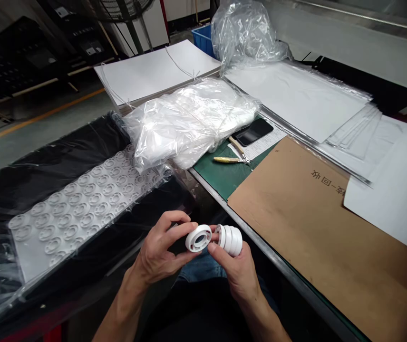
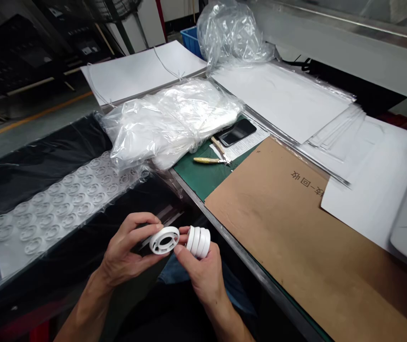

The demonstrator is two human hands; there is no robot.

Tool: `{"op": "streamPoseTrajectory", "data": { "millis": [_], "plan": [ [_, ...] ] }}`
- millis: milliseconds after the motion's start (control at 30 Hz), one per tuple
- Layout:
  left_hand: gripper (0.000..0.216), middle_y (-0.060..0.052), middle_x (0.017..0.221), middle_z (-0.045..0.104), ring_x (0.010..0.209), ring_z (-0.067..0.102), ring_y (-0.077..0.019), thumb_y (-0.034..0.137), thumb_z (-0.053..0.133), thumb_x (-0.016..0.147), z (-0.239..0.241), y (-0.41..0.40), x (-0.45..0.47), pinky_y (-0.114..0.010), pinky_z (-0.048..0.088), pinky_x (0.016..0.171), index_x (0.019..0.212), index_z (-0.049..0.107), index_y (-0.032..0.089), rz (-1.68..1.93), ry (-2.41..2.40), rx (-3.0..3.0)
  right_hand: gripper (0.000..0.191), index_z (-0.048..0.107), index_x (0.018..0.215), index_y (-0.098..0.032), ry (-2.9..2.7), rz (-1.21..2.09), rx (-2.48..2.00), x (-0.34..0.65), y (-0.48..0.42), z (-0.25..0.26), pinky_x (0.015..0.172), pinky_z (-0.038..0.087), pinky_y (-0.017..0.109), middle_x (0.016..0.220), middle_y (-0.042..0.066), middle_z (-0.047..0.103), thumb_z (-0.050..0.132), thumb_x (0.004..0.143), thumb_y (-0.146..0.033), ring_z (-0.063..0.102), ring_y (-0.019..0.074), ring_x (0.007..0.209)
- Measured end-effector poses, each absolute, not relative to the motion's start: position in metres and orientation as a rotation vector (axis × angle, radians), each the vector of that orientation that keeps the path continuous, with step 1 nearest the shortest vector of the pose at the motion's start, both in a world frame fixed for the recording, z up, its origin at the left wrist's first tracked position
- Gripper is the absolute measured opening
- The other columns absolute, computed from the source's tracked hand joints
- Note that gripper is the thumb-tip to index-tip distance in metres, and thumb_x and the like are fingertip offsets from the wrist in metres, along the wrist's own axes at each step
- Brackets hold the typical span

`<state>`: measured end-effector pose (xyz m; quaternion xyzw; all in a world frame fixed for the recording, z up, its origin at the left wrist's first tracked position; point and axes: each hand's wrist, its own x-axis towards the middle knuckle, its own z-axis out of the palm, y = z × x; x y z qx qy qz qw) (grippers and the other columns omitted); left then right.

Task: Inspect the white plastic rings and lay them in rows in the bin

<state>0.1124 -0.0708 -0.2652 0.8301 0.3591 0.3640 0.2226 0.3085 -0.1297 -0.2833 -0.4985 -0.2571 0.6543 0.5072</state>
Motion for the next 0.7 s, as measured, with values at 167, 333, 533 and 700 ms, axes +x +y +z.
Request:
{"op": "streamPoseTrajectory", "data": {
  "millis": [167,333,533,700],
  "plan": [
    [0.048,-0.008,0.121,0.061,0.103,0.069,-0.0216,0.020,0.085,0.086,-0.269,-0.072,0.112,-0.034,0.064,0.086,0.128,0.063,0.026,1.053,1.024,2.397,0.019,0.088,0.098,-0.023,-0.623,1.575,-1.235,0.309,-0.130,-0.283,0.099,0.055,0.038,0.118,0.008,0.080,0.084,0.085,-0.035,0.071,0.0289,0.112],
    [0.052,-0.011,0.131,0.059,0.107,0.069,-0.0240,0.019,0.087,0.082,-0.274,-0.075,0.110,-0.037,0.065,0.087,0.128,0.063,0.027,1.085,1.050,2.384,0.019,0.088,0.097,-0.022,-0.632,1.574,-1.241,0.308,-0.129,-0.282,0.099,0.056,0.041,0.118,0.010,0.080,0.084,0.084,-0.036,0.071,0.0308,0.113],
    [0.052,-0.013,0.124,0.065,0.108,0.069,-0.0292,0.030,0.086,0.077,-0.278,-0.072,0.112,-0.044,0.063,0.090,0.123,0.063,0.023,1.063,1.103,2.210,0.016,0.088,0.099,-0.026,-0.746,1.558,-1.174,0.309,-0.133,-0.274,0.103,0.054,0.043,0.123,0.009,0.077,0.082,0.085,-0.029,0.069,0.0317,0.117],
    [0.046,-0.012,0.110,0.069,0.099,0.069,-0.0272,0.042,0.083,0.079,-0.280,-0.070,0.114,-0.039,0.060,0.086,0.115,0.066,0.020,0.987,1.019,2.020,0.017,0.088,0.098,-0.029,-0.774,1.538,-1.124,0.309,-0.132,-0.268,0.100,0.055,0.039,0.122,0.006,0.076,0.081,0.083,-0.023,0.071,0.0287,0.114]
  ]
}}
